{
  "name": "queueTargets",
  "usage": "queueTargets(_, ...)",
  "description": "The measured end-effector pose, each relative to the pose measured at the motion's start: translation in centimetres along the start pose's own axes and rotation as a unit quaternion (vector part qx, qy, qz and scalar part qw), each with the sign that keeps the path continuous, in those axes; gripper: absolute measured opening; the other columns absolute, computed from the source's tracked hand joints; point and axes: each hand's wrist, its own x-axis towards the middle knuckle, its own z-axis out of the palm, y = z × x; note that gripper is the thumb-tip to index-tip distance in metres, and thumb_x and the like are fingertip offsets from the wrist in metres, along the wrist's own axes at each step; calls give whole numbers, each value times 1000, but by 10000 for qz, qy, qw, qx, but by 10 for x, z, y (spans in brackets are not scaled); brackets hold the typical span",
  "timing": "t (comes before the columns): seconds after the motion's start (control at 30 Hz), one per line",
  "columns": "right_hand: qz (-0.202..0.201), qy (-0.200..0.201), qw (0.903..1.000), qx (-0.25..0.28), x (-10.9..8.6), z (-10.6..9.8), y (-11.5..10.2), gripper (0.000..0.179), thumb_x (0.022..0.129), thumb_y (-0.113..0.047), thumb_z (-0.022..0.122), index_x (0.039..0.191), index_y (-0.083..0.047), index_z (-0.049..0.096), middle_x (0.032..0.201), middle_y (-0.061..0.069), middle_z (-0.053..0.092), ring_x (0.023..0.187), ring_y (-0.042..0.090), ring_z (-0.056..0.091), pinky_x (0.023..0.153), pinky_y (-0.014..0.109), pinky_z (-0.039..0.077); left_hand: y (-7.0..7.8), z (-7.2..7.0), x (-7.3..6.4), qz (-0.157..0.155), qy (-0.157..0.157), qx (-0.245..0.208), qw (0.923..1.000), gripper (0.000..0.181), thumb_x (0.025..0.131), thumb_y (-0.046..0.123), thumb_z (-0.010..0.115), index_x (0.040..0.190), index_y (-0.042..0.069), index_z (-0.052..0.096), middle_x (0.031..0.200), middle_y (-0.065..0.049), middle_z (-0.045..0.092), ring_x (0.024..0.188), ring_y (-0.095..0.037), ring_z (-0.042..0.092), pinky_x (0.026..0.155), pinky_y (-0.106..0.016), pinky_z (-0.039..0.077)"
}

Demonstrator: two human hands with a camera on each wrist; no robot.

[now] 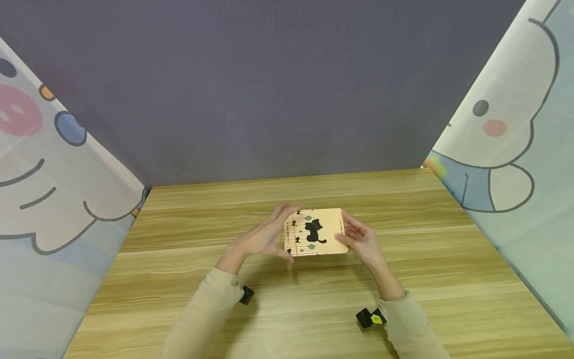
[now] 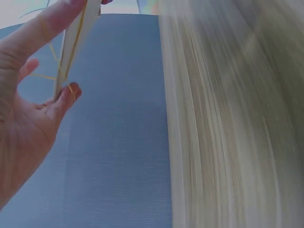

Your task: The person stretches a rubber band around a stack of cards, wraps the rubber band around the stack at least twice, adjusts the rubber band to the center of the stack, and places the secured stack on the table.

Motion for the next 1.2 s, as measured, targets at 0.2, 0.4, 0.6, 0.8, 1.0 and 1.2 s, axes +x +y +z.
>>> queueTargets(0.2, 47, 66, 9999, 139, -1, -1, -2, 65, 76, 12, 61, 133, 1, 35, 89, 2, 54, 70, 6, 53, 54, 14, 45, -2, 2, -1, 249, 330, -281, 9988, 104, 59, 38, 80, 140, 19, 18, 134, -9, 20, 106, -22, 45, 78, -35, 49)
queueTargets(0.4, 107, 237, 9994, 245, -1, -2, 0, 65, 76, 13, 60, 134, 0, 34, 89, -1, 54, 74, 6, 55, 60, 14, 48, 0, 6, -2, 213, 702, -683, 9950, 95, 62, 25, 80, 139, 14, 25, 141, -8, 10, 107, -25, 46, 81, -29, 48)
queueTargets(0.6, 63, 384, 9967, 719, -1, 0, -1, 66, 76, 17, 56, 135, 0, 31, 89, -3, 58, 78, 10, 59, 68, 19, 51, -1, 15, -1, 318, 1256, -1265, 9835, 88, 64, 9, 79, 137, 9, 30, 141, -11, 13, 116, -32, 38, 86, -36, 45)
queueTargets(0.8, -26, 475, 9955, 821, 0, 2, -2, 67, 76, 17, 56, 136, -1, 30, 89, -3, 59, 79, 10, 59, 70, 21, 51, 3, 21, -2, 317, 1738, -1484, 9730, 80, 66, 1, 75, 134, -1, 34, 139, -20, 17, 119, -35, 35, 89, -39, 42)
queueTargets(1.0, -146, 399, 9967, 690, 0, 3, -2, 65, 79, 13, 57, 136, -2, 30, 90, -2, 61, 81, 11, 60, 71, 21, 51, 24, 15, -7, 349, 2086, -1846, 9598, 71, 65, -13, 70, 127, -13, 35, 136, -29, 19, 116, -44, 35, 90, -49, 38)
queueTargets(1.2, -233, 127, 9979, 585, 0, 4, -5, 67, 80, 9, 59, 137, -3, 27, 90, 0, 62, 78, 11, 61, 66, 23, 52, 24, 20, -11, 409, 2509, -2607, 9314, 62, 69, -22, 61, 124, -17, 34, 133, -33, 22, 114, -45, 37, 92, -44, 38)
